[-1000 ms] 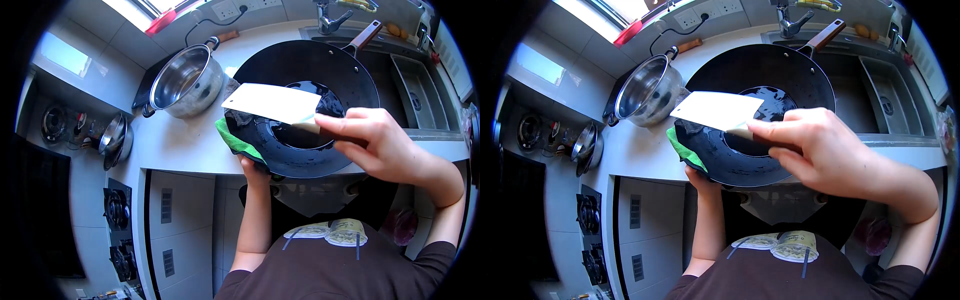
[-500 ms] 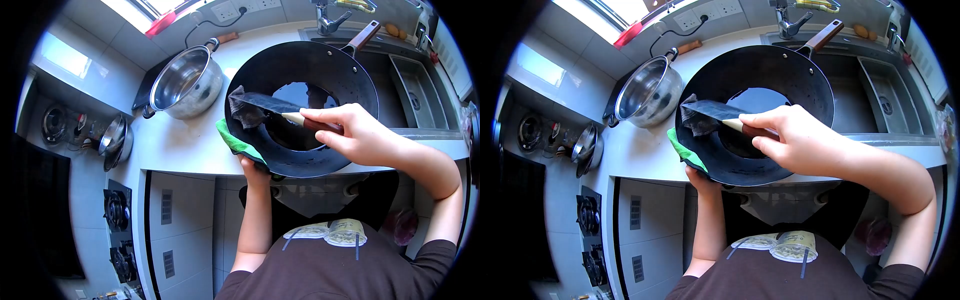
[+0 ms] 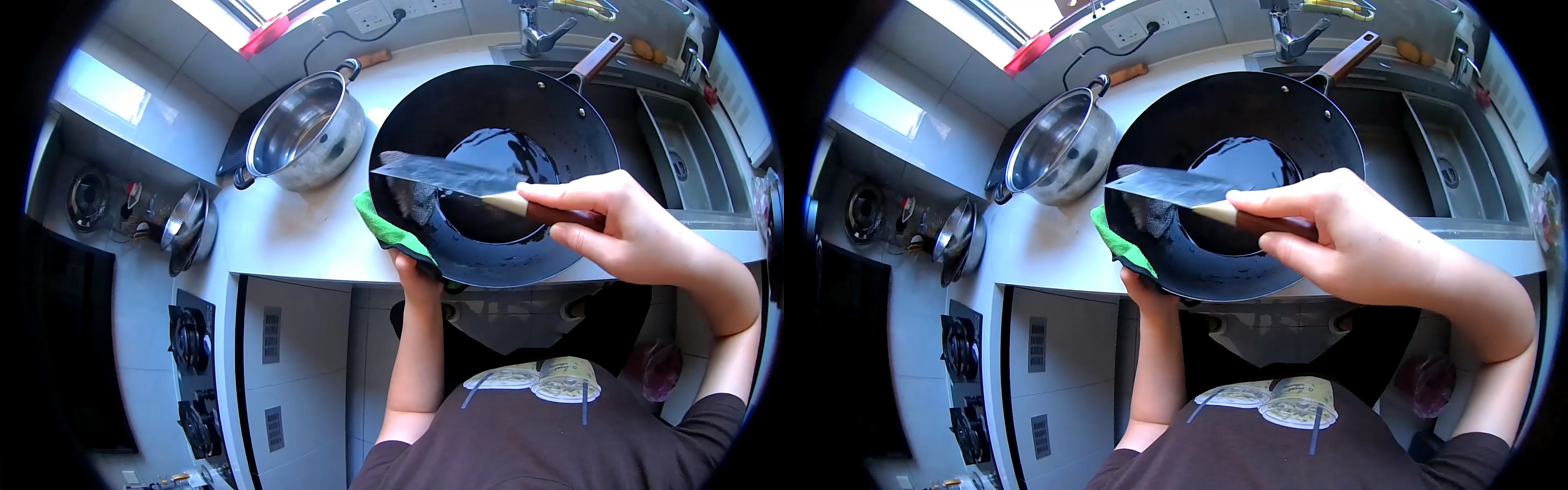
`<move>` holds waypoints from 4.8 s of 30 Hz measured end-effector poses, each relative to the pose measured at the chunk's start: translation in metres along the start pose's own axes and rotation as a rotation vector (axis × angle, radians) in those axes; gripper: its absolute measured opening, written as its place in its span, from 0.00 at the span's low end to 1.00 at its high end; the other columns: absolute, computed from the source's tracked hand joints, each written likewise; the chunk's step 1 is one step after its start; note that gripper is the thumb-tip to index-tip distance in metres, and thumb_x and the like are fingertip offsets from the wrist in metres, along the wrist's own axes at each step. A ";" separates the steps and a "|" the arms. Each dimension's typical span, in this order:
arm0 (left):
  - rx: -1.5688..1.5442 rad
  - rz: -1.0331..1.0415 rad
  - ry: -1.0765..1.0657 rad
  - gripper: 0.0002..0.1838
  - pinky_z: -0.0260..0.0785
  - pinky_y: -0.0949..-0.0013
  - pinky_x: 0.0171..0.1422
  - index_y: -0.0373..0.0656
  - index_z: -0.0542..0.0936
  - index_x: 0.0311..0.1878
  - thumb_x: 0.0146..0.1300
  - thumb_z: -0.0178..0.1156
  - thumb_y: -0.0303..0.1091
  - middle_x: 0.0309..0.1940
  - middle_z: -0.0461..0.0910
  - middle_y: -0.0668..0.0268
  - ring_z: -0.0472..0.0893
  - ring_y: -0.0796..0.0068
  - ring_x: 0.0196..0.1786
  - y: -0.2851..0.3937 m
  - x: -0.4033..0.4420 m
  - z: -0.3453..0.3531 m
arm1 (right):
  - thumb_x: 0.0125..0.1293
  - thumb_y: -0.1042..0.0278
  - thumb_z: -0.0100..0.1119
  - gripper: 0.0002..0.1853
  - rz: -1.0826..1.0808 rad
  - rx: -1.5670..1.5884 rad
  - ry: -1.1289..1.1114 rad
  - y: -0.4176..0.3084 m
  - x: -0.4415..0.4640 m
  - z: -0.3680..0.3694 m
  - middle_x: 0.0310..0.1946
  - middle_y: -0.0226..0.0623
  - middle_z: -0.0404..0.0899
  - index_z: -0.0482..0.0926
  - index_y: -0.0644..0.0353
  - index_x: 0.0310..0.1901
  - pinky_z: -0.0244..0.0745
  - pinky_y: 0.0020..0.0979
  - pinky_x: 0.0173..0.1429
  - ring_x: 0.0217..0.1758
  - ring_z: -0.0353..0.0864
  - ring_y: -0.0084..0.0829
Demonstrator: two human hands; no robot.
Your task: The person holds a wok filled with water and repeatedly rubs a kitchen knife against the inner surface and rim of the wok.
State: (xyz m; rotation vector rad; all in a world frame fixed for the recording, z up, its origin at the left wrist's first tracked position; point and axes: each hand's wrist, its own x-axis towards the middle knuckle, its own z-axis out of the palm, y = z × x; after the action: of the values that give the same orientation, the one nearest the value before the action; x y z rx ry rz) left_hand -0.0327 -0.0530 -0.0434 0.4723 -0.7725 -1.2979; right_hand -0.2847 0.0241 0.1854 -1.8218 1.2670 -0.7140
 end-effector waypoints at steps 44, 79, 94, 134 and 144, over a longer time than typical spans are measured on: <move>0.068 -0.032 -0.090 0.46 0.67 0.53 0.76 0.41 0.65 0.75 0.65 0.52 0.68 0.70 0.73 0.58 0.74 0.60 0.71 0.003 -0.001 -0.010 | 0.59 0.78 0.66 0.25 -0.273 -0.266 0.053 0.031 0.002 0.014 0.28 0.42 0.79 0.83 0.60 0.61 0.73 0.36 0.35 0.29 0.79 0.38; 1.006 0.458 -0.026 0.29 0.73 0.64 0.65 0.36 0.72 0.69 0.66 0.64 0.30 0.59 0.82 0.57 0.84 0.67 0.55 0.025 0.017 0.043 | 0.57 0.78 0.67 0.22 -0.184 -0.947 -0.021 0.014 -0.025 -0.025 0.26 0.37 0.75 0.86 0.55 0.55 0.73 0.35 0.32 0.27 0.79 0.35; 0.087 0.051 -0.016 0.42 0.64 0.54 0.76 0.42 0.63 0.77 0.69 0.51 0.64 0.68 0.74 0.56 0.75 0.56 0.69 0.016 0.009 0.017 | 0.67 0.82 0.58 0.26 -0.060 0.016 -0.240 0.012 0.003 -0.011 0.51 0.52 0.86 0.73 0.67 0.68 0.80 0.32 0.57 0.54 0.89 0.41; -0.360 -0.024 -0.442 0.43 0.62 0.52 0.78 0.40 0.62 0.77 0.69 0.47 0.63 0.72 0.70 0.54 0.73 0.54 0.71 -0.007 0.005 -0.044 | 0.67 0.81 0.57 0.30 0.026 0.088 -0.319 -0.022 -0.011 0.009 0.42 0.53 0.84 0.66 0.73 0.71 0.80 0.31 0.50 0.43 0.88 0.37; -0.383 -0.058 -0.442 0.47 0.59 0.52 0.79 0.42 0.62 0.78 0.66 0.46 0.70 0.73 0.69 0.56 0.71 0.55 0.72 -0.004 0.008 -0.038 | 0.68 0.80 0.57 0.30 0.059 0.036 -0.340 -0.032 -0.015 0.011 0.37 0.54 0.82 0.66 0.71 0.71 0.80 0.36 0.45 0.38 0.88 0.45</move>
State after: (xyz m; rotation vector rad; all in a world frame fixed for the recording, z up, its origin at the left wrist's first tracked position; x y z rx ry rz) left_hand -0.0072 -0.0659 -0.0695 -0.1071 -0.8493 -1.5867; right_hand -0.2656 0.0475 0.2068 -1.7779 1.0702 -0.3710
